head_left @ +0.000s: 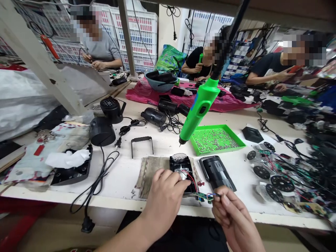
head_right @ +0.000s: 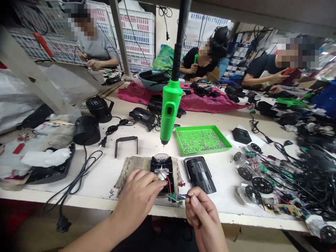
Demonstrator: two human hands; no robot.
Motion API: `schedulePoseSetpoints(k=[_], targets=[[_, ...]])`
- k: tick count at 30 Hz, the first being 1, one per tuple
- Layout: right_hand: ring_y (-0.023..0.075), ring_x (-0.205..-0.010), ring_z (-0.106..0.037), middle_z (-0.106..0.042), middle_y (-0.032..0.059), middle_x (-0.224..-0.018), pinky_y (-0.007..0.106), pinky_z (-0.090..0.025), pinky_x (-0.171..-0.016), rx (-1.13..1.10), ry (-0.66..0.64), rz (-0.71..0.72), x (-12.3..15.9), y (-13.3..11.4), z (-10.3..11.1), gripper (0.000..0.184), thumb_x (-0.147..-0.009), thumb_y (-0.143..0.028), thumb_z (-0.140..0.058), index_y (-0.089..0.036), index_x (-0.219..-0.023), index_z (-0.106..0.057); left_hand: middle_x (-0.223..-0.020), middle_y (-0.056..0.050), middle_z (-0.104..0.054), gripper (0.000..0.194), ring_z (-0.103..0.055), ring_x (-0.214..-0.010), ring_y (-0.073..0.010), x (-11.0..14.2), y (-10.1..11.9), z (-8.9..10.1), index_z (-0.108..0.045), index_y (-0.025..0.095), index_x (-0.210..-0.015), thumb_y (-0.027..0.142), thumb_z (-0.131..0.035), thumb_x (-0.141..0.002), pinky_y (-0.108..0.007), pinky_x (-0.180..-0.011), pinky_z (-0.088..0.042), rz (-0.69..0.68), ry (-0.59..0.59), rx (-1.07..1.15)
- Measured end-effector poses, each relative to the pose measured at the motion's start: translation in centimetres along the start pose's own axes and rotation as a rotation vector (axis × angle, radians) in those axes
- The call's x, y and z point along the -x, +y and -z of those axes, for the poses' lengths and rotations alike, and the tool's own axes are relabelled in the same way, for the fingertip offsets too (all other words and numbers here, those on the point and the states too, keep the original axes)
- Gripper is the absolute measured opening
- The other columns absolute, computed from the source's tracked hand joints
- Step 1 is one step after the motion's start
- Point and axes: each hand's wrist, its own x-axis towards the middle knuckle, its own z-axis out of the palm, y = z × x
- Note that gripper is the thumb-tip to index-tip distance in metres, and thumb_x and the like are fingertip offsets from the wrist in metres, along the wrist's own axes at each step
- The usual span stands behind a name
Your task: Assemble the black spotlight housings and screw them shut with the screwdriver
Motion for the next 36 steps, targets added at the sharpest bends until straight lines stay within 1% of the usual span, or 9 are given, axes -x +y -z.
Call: schedulePoseSetpoints(k=[6,12,17,21,25,28,30,32,36], targets=[[0.0054,-0.051,-0.034,-0.045,-0.0019,-0.065,0.015,-0.023,-0.044,0.023,-0.104,-0.003,-1.0,2.1,0.3,0.022,-0.081,-0.042,-0.067,-0.022,-0.081,-0.061,-0.078,-0.001,-0.064,0.012,-0.058,-0.076,-0.0222,-1.8,0.7,-0.1,-0.067,0.021,-0.083,0.010,-0.061,-0.083,-0.039,-0.072,-0.047,-0.026,-0.248,-0.203],[0.0077,-0.061,-0.047,-0.054,0.0041,-0.108,0.019,-0.035,-0.049,0.215,-0.221,0.174,-0.7,3.1,0.5,0.018,-0.089,-0.041,-0.057,-0.025,-0.084,-0.062,-0.078,-0.001,-0.063,0.017,-0.057,-0.077,-0.0221,-1.9,0.2,0.0,-0.062,0.019,-0.077,0.007,-0.054,-0.085,-0.039,-0.071,-0.046,-0.016,-0.271,-0.165],[0.0099,-0.063,-0.054,-0.059,0.0058,-0.113,0.020,-0.038,-0.048,0.331,-0.233,0.175,-0.8,3.2,0.6,0.019,-0.094,-0.040,-0.049,-0.026,-0.091,-0.062,-0.082,-0.001,-0.060,0.015,-0.053,-0.077,-0.0202,-0.6,-0.7,-0.4,-0.055,0.019,-0.084,0.005,-0.049,-0.085,-0.037,-0.072,-0.044,0.034,-0.167,0.057],[0.0109,-0.061,-0.053,-0.063,0.0057,-0.099,0.020,-0.038,-0.048,0.386,-0.178,0.172,-1.0,3.3,0.4,0.023,-0.093,-0.044,-0.050,-0.024,-0.090,-0.061,-0.082,0.000,-0.060,0.010,-0.053,-0.078,-0.0195,0.2,-0.8,-0.6,-0.054,0.019,-0.082,0.010,-0.054,-0.087,-0.036,-0.073,-0.042,0.055,-0.105,0.152],[0.0108,-0.054,-0.046,-0.059,0.0019,-0.071,0.020,-0.035,-0.046,0.419,-0.143,0.153,-1.1,3.2,0.3,0.029,-0.092,-0.048,-0.049,-0.022,-0.095,-0.062,-0.082,0.000,-0.062,0.009,-0.054,-0.079,-0.0194,0.2,-0.9,-0.9,-0.059,0.021,-0.082,0.014,-0.056,-0.087,-0.037,-0.072,-0.041,0.046,0.110,0.148],[0.0109,-0.053,-0.044,-0.058,0.0020,-0.068,0.020,-0.032,-0.045,0.424,-0.107,0.142,-1.2,3.1,0.1,0.033,-0.091,-0.050,-0.050,-0.020,-0.096,-0.063,-0.090,-0.002,-0.061,0.010,-0.056,-0.086,-0.0209,0.0,-1.5,-1.4,-0.059,0.021,-0.076,0.015,-0.058,-0.084,-0.039,-0.076,-0.043,0.206,0.217,0.184],[0.0112,-0.054,-0.045,-0.057,0.0019,-0.067,0.021,-0.032,-0.046,0.440,-0.103,0.143,-1.2,2.9,-0.2,0.032,-0.090,-0.049,-0.052,-0.020,-0.094,-0.063,-0.100,-0.003,-0.059,0.009,-0.057,-0.094,-0.0214,0.0,-2.1,-1.9,-0.058,0.022,-0.081,0.013,-0.058,-0.082,-0.040,-0.081,-0.046,0.358,0.242,0.299],[0.0117,-0.056,-0.048,-0.057,0.0019,-0.068,0.021,-0.033,-0.048,0.451,-0.097,0.154,-1.3,2.6,-0.5,0.031,-0.090,-0.049,-0.054,-0.020,-0.091,-0.063,-0.113,-0.005,-0.056,0.018,-0.056,-0.105,-0.0215,0.2,-2.6,-2.2,-0.056,0.024,-0.095,0.012,-0.057,-0.081,-0.041,-0.088,-0.047,0.439,0.241,0.419],[0.0106,-0.051,-0.043,-0.055,0.0005,-0.060,0.020,-0.027,-0.044,0.359,-0.053,0.089,-1.5,2.2,-1.0,0.034,-0.086,-0.053,-0.058,-0.019,-0.086,-0.063,-0.128,-0.007,-0.051,0.022,-0.049,-0.121,-0.0236,1.3,-2.8,-2.3,-0.054,0.027,-0.107,0.020,-0.056,-0.086,-0.047,-0.100,-0.041,0.406,0.185,0.458]])
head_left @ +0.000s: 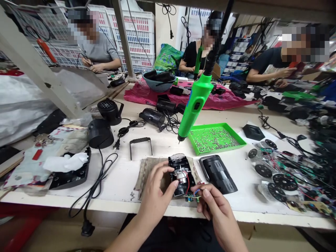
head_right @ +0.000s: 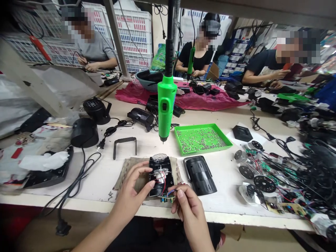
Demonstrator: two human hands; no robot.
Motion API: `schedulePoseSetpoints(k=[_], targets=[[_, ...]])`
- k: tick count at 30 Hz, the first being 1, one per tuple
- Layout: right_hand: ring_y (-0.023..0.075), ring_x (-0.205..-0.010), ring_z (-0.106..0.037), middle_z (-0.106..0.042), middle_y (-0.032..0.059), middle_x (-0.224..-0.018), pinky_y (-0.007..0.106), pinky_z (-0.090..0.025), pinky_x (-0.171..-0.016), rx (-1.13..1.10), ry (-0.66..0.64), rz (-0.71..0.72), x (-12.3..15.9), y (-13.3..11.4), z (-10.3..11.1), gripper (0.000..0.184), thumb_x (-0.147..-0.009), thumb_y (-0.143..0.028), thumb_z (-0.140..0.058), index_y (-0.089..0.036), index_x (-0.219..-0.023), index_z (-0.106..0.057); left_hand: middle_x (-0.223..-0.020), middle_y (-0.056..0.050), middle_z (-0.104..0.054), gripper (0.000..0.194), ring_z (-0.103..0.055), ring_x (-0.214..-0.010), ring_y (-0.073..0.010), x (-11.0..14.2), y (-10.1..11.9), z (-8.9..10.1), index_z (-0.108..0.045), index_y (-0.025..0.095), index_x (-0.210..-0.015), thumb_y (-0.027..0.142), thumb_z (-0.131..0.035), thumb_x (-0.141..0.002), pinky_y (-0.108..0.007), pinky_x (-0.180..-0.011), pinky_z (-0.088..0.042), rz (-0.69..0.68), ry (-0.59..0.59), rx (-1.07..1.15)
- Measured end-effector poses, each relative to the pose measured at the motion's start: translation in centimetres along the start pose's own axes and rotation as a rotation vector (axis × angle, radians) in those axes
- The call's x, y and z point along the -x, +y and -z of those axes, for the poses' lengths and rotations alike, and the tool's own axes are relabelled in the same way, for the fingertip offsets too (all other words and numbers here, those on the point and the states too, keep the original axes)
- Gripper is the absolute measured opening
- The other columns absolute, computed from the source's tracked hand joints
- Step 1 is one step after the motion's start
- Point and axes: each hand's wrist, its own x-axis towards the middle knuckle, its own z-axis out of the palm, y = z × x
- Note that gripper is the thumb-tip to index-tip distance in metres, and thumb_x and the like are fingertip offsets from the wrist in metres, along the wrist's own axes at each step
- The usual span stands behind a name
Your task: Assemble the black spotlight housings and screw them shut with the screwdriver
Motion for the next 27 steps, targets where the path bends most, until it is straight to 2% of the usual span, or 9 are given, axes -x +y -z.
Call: schedulePoseSetpoints(k=[5,8,10,14,17,19,21,24,27], targets=[[0.0080,-0.046,-0.036,-0.052,-0.0013,-0.052,0.018,-0.022,-0.042,-0.186,0.061,-0.111,-0.4,-0.8,-0.9,0.038,-0.076,-0.054,-0.068,-0.018,-0.082,-0.063,-0.128,-0.007,-0.053,0.020,-0.049,-0.121,-0.0234,1.3,0.0,0.2,-0.052,0.028,-0.109,0.022,-0.052,-0.089,-0.050,-0.102,-0.039,-0.051,-0.021,-0.032],[0.0077,-0.046,-0.040,-0.057,0.0000,-0.057,0.016,-0.022,-0.040,-0.270,0.064,-0.118,-0.7,-1.0,-2.0,0.036,-0.074,-0.052,-0.072,-0.018,-0.082,-0.062,-0.128,-0.006,-0.053,0.020,-0.049,-0.121,-0.0225,1.3,-0.2,0.0,-0.052,0.028,-0.108,0.022,-0.052,-0.089,-0.049,-0.101,-0.040,-0.044,-0.016,-0.012],[0.0094,-0.049,-0.047,-0.061,0.0020,-0.064,0.016,-0.027,-0.039,-0.291,0.050,-0.101,-1.0,-0.9,-2.5,0.035,-0.074,-0.050,-0.073,-0.018,-0.082,-0.062,-0.127,-0.007,-0.053,0.019,-0.050,-0.120,-0.0221,1.2,-0.3,-0.2,-0.052,0.027,-0.107,0.021,-0.052,-0.089,-0.048,-0.101,-0.040,-0.037,-0.001,0.019],[0.0124,-0.058,-0.056,-0.063,0.0067,-0.088,0.020,-0.040,-0.042,-0.138,0.021,-0.005,-1.0,-0.7,-2.4,0.032,-0.079,-0.049,-0.068,-0.018,-0.087,-0.064,-0.117,-0.007,-0.056,0.005,-0.055,-0.111,-0.0226,0.8,-0.1,-0.1,-0.054,0.023,-0.088,0.021,-0.057,-0.085,-0.043,-0.093,-0.046,0.039,0.069,0.082],[0.0086,-0.050,-0.047,-0.057,0.0027,-0.080,0.019,-0.036,-0.040,0.057,0.053,0.082,-0.9,-0.5,-1.6,0.030,-0.081,-0.048,-0.065,-0.019,-0.086,-0.064,-0.104,-0.004,-0.059,0.012,-0.057,-0.102,-0.0230,0.8,0.3,0.2,-0.058,0.022,-0.072,0.024,-0.061,-0.083,-0.041,-0.086,-0.047,0.082,0.019,0.021],[0.0078,-0.047,-0.041,-0.049,-0.0021,-0.065,0.018,-0.033,-0.040,0.096,0.064,0.076,-0.9,-0.5,-1.2,0.030,-0.082,-0.049,-0.064,-0.019,-0.087,-0.063,-0.101,-0.004,-0.060,0.013,-0.057,-0.101,-0.0233,0.9,0.5,0.5,-0.062,0.023,-0.071,0.024,-0.061,-0.084,-0.041,-0.085,-0.046,0.025,-0.002,-0.031],[0.0084,-0.045,-0.040,-0.047,-0.0040,-0.057,0.018,-0.031,-0.040,0.083,0.062,0.043,-1.0,-0.4,-1.1,0.032,-0.083,-0.051,-0.062,-0.019,-0.088,-0.061,-0.101,-0.004,-0.060,0.011,-0.055,-0.100,-0.0233,1.3,0.7,0.7,-0.064,0.024,-0.075,0.022,-0.061,-0.085,-0.041,-0.086,-0.045,-0.092,0.018,-0.078],[0.0109,-0.046,-0.047,-0.054,-0.0018,-0.056,0.020,-0.036,-0.039,0.043,0.071,0.021,-1.1,-0.3,-1.4,0.037,-0.081,-0.054,-0.063,-0.018,-0.089,-0.060,-0.096,-0.003,-0.061,0.008,-0.055,-0.097,-0.0219,1.9,0.7,0.9,-0.063,0.024,-0.081,0.017,-0.060,-0.085,-0.041,-0.087,-0.043,-0.273,0.074,-0.121],[0.0138,-0.050,-0.055,-0.063,0.0028,-0.066,0.023,-0.044,-0.044,0.029,0.082,0.032,-1.1,-0.1,-1.6,0.039,-0.079,-0.055,-0.064,-0.018,-0.091,-0.059,-0.092,-0.003,-0.063,0.009,-0.055,-0.095,-0.0211,2.2,0.6,1.0,-0.062,0.023,-0.087,0.015,-0.062,-0.084,-0.044,-0.093,-0.040,-0.368,0.094,-0.161]])
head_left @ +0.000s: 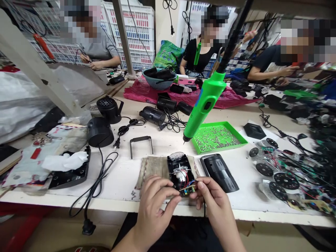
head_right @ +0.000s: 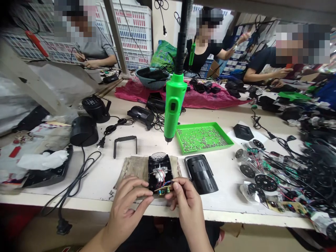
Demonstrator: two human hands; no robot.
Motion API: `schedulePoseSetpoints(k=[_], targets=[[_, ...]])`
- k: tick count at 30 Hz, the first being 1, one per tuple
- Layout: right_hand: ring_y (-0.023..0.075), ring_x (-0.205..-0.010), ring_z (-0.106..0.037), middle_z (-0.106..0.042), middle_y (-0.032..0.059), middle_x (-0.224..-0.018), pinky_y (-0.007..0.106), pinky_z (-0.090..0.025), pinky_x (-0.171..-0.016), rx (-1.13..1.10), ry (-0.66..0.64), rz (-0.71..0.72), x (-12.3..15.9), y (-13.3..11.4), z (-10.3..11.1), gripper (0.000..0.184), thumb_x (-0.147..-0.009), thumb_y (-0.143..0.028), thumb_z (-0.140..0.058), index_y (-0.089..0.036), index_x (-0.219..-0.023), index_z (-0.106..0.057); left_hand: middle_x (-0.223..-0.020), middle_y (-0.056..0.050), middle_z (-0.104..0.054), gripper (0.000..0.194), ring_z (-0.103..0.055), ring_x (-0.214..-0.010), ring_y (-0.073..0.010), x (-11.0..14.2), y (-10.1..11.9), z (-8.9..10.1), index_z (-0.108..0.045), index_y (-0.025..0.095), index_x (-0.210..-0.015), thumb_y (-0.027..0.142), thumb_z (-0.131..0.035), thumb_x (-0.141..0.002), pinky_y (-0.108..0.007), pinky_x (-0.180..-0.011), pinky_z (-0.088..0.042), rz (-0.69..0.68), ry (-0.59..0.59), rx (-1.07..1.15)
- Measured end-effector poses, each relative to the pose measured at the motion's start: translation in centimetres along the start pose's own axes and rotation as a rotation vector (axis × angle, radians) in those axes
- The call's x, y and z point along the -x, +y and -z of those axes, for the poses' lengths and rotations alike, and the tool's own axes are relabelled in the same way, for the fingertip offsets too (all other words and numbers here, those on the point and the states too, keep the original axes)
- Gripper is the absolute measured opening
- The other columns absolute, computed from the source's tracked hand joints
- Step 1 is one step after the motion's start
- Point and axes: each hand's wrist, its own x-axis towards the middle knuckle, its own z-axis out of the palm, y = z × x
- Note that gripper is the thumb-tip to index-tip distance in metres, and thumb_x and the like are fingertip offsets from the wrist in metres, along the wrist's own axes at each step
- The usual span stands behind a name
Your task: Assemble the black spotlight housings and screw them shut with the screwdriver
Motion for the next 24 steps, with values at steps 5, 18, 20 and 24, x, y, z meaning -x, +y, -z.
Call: schedulePoseSetpoints(k=[5,18,20,24], targets=[[0.0167,-0.057,-0.058,-0.063,0.0041,-0.072,0.028,-0.047,-0.053,0.209,0.011,0.118,0.2,0.1,0.3,0.030,-0.087,-0.049,-0.057,-0.020,-0.093,-0.061,-0.091,0.002,-0.069,0.013,-0.058,-0.096,-0.0204,-0.6,0.2,-0.3,-0.064,0.026,-0.088,0.015,-0.066,-0.082,-0.047,-0.101,-0.031,-0.021,-0.059,-0.046],[0.0188,-0.078,-0.062,-0.062,0.0037,-0.085,0.028,-0.046,-0.071,0.685,-0.115,0.456,0.0,-0.9,1.7,0.013,-0.093,-0.032,-0.054,-0.025,-0.093,-0.064,-0.083,0.002,-0.068,0.024,-0.059,-0.085,-0.0157,-1.7,0.4,0.3,-0.064,0.023,-0.099,0.005,-0.055,-0.085,-0.043,-0.099,-0.039,-0.110,-0.136,-0.040],[0.0186,-0.078,-0.063,-0.062,0.0030,-0.084,0.028,-0.046,-0.071,0.729,-0.137,0.458,-0.5,-1.3,1.5,0.014,-0.094,-0.032,-0.052,-0.025,-0.090,-0.063,-0.089,0.001,-0.069,0.023,-0.059,-0.090,-0.0170,-1.5,0.0,0.2,-0.061,0.023,-0.105,0.010,-0.056,-0.086,-0.044,-0.101,-0.037,-0.068,-0.131,-0.039],[0.0180,-0.074,-0.063,-0.061,0.0023,-0.081,0.028,-0.045,-0.067,0.798,-0.162,0.485,-1.1,-1.9,1.2,0.015,-0.094,-0.032,-0.051,-0.025,-0.090,-0.063,-0.096,-0.001,-0.067,0.017,-0.058,-0.097,-0.0189,-1.4,-0.9,0.3,-0.058,0.023,-0.103,0.014,-0.053,-0.089,-0.047,-0.103,-0.035,0.018,-0.163,-0.044]])
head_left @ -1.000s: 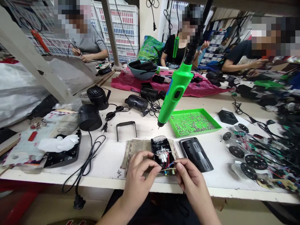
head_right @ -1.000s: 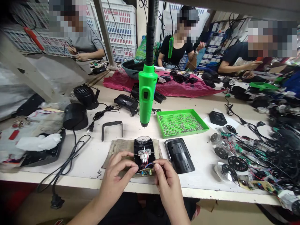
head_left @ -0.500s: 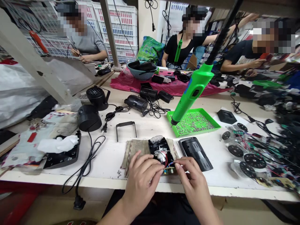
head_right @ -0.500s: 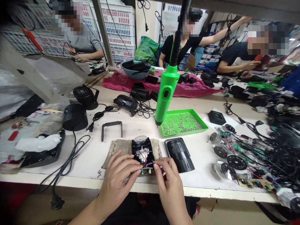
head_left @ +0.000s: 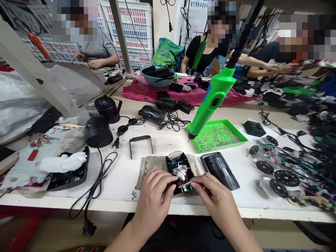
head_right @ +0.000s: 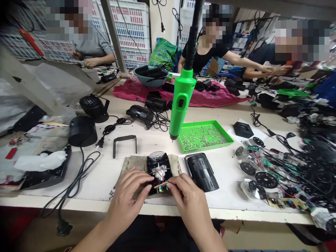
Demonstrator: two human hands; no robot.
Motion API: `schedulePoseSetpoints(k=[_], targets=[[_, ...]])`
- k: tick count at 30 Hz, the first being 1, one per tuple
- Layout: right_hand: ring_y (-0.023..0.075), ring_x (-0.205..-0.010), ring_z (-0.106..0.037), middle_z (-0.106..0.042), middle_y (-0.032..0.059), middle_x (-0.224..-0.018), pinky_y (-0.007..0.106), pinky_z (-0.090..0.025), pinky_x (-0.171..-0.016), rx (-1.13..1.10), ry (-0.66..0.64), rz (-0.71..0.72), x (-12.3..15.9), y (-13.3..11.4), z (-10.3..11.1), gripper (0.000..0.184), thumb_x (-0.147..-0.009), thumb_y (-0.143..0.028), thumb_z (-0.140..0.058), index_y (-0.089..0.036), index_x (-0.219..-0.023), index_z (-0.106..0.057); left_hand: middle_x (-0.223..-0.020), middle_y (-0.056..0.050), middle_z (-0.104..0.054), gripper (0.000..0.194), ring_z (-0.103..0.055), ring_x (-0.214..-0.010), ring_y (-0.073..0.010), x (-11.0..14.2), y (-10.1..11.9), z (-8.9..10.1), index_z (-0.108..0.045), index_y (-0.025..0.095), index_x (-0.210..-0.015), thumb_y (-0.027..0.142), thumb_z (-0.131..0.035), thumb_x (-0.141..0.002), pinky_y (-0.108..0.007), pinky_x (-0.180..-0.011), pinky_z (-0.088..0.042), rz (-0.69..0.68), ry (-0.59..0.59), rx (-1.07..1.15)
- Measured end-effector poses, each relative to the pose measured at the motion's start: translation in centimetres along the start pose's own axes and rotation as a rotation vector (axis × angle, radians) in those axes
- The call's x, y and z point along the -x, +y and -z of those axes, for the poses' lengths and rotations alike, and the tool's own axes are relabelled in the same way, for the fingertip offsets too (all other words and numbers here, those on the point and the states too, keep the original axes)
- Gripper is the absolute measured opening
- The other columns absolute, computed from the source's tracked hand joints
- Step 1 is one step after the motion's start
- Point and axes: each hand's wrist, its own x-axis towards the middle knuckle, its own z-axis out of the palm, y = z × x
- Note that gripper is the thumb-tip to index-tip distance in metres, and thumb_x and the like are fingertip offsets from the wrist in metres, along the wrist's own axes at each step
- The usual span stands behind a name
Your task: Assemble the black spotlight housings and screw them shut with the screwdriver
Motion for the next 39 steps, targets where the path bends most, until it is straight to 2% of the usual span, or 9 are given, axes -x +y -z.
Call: schedulePoseSetpoints(k=[7,10,14,16,20,23,26,32,39], targets=[[0.0186,-0.072,-0.063,-0.062,0.0019,-0.081,0.029,-0.045,-0.065,-0.014,-0.155,-0.003,-0.4,0.0,0.5,0.015,-0.093,-0.030,-0.051,-0.026,-0.085,-0.063,-0.090,0.001,-0.064,0.021,-0.056,-0.089,-0.0183,-2.5,0.1,2.2,-0.067,0.027,-0.097,0.013,-0.053,-0.089,-0.044,-0.097,-0.039,-0.129,-0.272,-0.067],[0.0184,-0.071,-0.063,-0.062,0.0022,-0.082,0.028,-0.045,-0.065,0.024,-0.134,0.015,-0.4,0.1,0.5,0.014,-0.094,-0.029,-0.051,-0.025,-0.087,-0.062,-0.079,0.001,-0.060,0.017,-0.053,-0.081,-0.0192,-3.9,0.5,3.0,-0.069,0.028,-0.091,0.015,-0.057,-0.087,-0.039,-0.087,-0.043,-0.240,-0.371,-0.227],[0.0158,-0.069,-0.062,-0.061,0.0014,-0.080,0.026,-0.045,-0.063,0.039,-0.064,0.081,0.1,0.5,0.4,0.012,-0.095,-0.027,-0.049,-0.023,-0.091,-0.060,-0.075,0.002,-0.060,0.015,-0.055,-0.078,-0.0193,-4.4,0.5,2.7,-0.067,0.025,-0.085,0.016,-0.055,-0.088,-0.038,-0.082,-0.042,-0.336,-0.397,-0.294],[0.0145,-0.070,-0.063,-0.062,0.0005,-0.080,0.024,-0.045,-0.064,0.029,-0.025,0.106,0.4,0.8,0.5,0.010,-0.095,-0.025,-0.049,-0.023,-0.092,-0.059,-0.079,0.000,-0.064,0.015,-0.058,-0.079,-0.0201,-4.1,0.3,2.1,-0.065,0.022,-0.087,0.017,-0.051,-0.090,-0.037,-0.078,-0.043,-0.278,-0.392,-0.248],[0.0136,-0.074,-0.064,-0.065,0.0001,-0.082,0.022,-0.046,-0.065,0.026,0.015,0.105,0.8,1.0,0.5,0.009,-0.094,-0.023,-0.050,-0.023,-0.090,-0.058,-0.086,0.002,-0.070,0.015,-0.064,-0.079,-0.0174,-3.2,0.2,0.9,-0.064,0.023,-0.090,0.021,-0.048,-0.092,-0.030,-0.069,-0.046,0.119,-0.272,-0.018],[0.0140,-0.074,-0.064,-0.065,0.0002,-0.082,0.023,-0.046,-0.065,0.039,-0.012,0.111,0.7,0.6,0.5,0.010,-0.095,-0.024,-0.049,-0.023,-0.090,-0.057,-0.086,0.005,-0.071,0.014,-0.066,-0.081,-0.0155,-2.8,0.2,0.2,-0.066,0.026,-0.087,0.023,-0.052,-0.090,-0.027,-0.072,-0.047,0.284,-0.178,0.147],[0.0156,-0.069,-0.063,-0.064,0.0004,-0.080,0.025,-0.045,-0.062,0.109,-0.098,0.091,0.2,0.2,0.4,0.012,-0.095,-0.023,-0.047,-0.022,-0.089,-0.058,-0.087,0.005,-0.073,0.014,-0.066,-0.084,-0.0152,-2.4,0.2,-0.1,-0.067,0.027,-0.086,0.023,-0.054,-0.089,-0.026,-0.075,-0.049,0.303,-0.148,0.222],[0.0178,-0.072,-0.064,-0.063,0.0013,-0.082,0.028,-0.045,-0.064,0.204,-0.210,0.054,-0.8,0.4,1.0,0.015,-0.095,-0.023,-0.045,-0.022,-0.089,-0.059,-0.091,0.001,-0.073,0.021,-0.068,-0.083,-0.0151,-0.8,-0.1,0.1,-0.060,0.027,-0.108,0.028,-0.053,-0.088,-0.027,-0.072,-0.053,0.394,-0.117,0.359],[0.0186,-0.070,-0.066,-0.063,0.0009,-0.081,0.028,-0.045,-0.061,0.420,-0.412,0.111,-1.6,-1.2,2.4,0.018,-0.094,-0.017,-0.046,-0.021,-0.085,-0.061,-0.087,0.002,-0.070,0.013,-0.064,-0.079,-0.0175,-0.9,0.3,-0.2,-0.061,0.025,-0.095,0.020,-0.060,-0.083,-0.031,-0.073,-0.052,0.178,-0.116,0.121]])
